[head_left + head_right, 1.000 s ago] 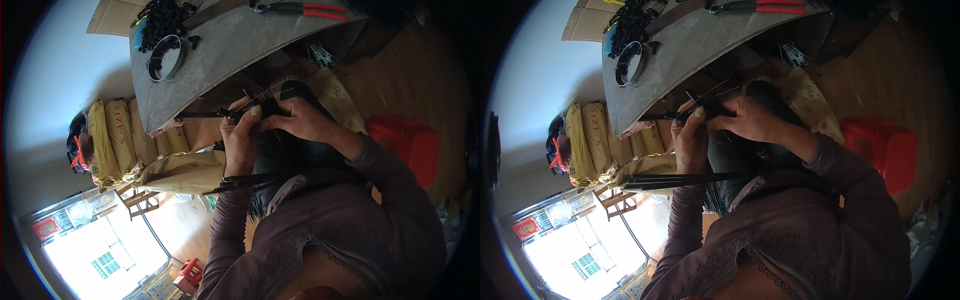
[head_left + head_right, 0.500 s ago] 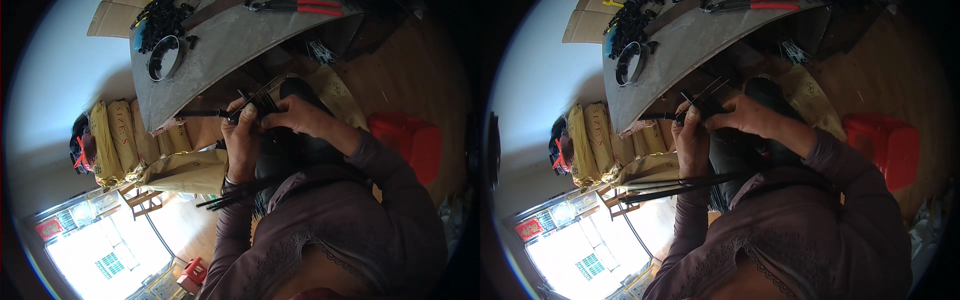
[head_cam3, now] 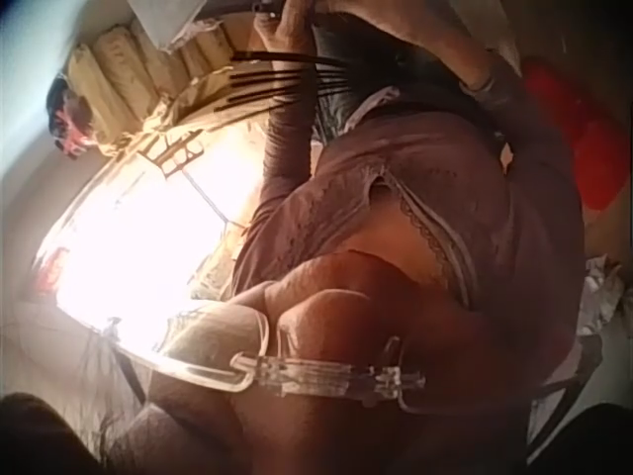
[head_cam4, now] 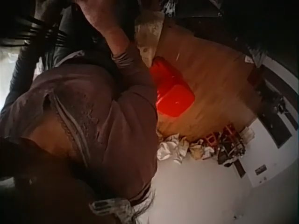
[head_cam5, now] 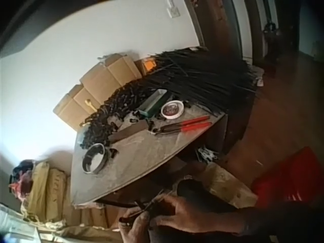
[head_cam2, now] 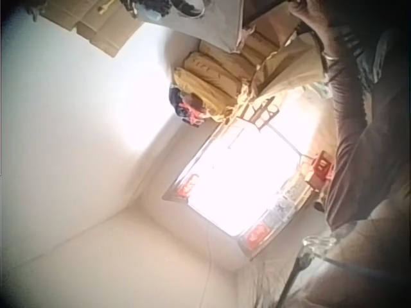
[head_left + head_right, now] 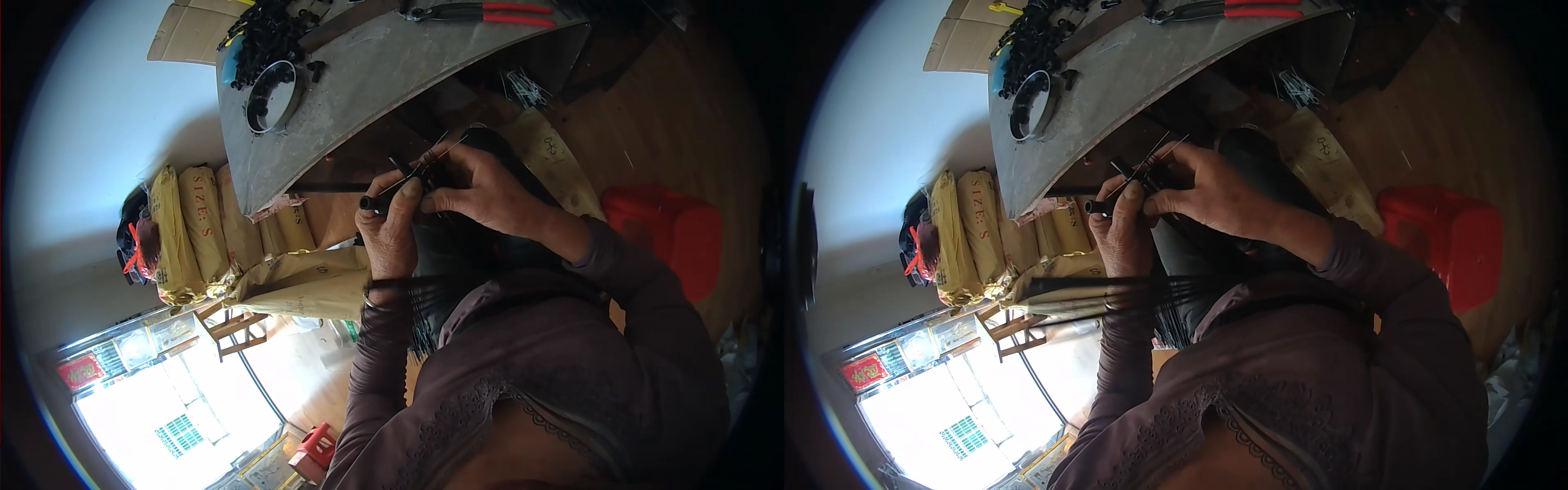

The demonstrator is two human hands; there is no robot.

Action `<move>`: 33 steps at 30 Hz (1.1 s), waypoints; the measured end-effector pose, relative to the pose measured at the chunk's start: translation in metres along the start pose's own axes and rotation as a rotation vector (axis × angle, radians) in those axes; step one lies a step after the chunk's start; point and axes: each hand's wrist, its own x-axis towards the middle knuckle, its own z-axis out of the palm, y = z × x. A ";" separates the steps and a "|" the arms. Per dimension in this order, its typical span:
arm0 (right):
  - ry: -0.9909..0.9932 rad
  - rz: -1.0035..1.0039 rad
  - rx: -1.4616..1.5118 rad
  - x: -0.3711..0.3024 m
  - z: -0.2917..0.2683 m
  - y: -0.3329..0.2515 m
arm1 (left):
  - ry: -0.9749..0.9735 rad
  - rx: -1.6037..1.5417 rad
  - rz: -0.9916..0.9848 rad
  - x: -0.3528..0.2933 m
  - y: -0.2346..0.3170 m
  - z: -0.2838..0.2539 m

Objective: Manually thread small rods into connectors and use pliers to secure or adjust components at a workbench.

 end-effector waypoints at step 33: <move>0.115 0.129 -0.021 0.008 0.024 0.001 | -0.412 -0.421 -0.214 0.071 0.038 -0.019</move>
